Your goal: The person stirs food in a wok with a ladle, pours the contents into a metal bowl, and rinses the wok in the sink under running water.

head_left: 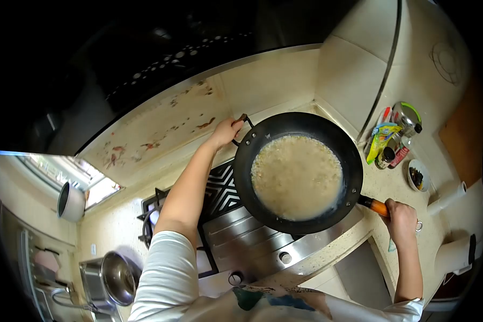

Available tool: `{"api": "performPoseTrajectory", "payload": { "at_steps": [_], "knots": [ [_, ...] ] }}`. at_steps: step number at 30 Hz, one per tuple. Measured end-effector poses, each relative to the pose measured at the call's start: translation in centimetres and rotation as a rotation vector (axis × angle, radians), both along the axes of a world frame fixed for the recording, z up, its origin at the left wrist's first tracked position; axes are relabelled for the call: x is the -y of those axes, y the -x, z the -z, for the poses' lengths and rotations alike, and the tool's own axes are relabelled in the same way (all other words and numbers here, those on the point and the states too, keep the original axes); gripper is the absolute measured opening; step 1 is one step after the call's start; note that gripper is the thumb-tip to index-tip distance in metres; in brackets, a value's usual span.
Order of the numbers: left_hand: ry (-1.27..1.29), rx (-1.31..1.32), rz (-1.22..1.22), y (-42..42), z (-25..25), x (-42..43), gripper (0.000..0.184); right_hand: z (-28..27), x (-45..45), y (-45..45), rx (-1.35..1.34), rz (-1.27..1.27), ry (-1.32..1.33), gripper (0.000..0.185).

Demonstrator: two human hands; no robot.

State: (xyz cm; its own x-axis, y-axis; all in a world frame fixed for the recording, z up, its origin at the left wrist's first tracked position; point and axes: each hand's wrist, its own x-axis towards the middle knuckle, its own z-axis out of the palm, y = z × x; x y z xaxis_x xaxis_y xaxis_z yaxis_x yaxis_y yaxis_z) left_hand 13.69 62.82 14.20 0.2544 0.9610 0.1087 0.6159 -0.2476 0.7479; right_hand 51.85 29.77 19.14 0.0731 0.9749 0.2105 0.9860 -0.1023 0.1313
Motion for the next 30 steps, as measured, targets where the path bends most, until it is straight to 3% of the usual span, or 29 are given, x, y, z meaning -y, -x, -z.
{"api": "performPoseTrajectory", "payload": {
  "at_steps": [8, 13, 16, 21, 27, 30],
  "knots": [
    [0.087, 0.100, -0.128, 8.8, -1.0, 7.8, 0.037, -4.5, 1.0, 1.8, 0.062, -0.182, -0.083, 0.020],
    [0.310, 0.356, -0.250, 17.8, -6.0, 18.6, 0.034, -7.2, 2.4, 8.2, -0.037, -0.289, -0.059, 0.023],
    [0.363, 0.418, -0.378, 21.8, -8.0, 26.4, 0.030, -8.4, 1.8, 9.2, -0.044, -0.488, -0.061, 0.023],
    [0.217, 0.519, -0.641, 31.3, -7.9, 37.4, 0.033, -8.2, 2.1, 18.5, -0.017, -0.632, -0.039, 0.026],
    [0.217, 0.478, -0.841, 41.8, -8.7, 49.6, 0.037, -6.8, 1.9, 30.1, -0.095, -0.922, 0.066, 0.026],
    [0.231, 0.598, -0.918, 45.1, -9.8, 55.3, 0.031, -6.9, 3.6, 36.4, -0.095, -1.046, 0.148, 0.023]
  ]
}}
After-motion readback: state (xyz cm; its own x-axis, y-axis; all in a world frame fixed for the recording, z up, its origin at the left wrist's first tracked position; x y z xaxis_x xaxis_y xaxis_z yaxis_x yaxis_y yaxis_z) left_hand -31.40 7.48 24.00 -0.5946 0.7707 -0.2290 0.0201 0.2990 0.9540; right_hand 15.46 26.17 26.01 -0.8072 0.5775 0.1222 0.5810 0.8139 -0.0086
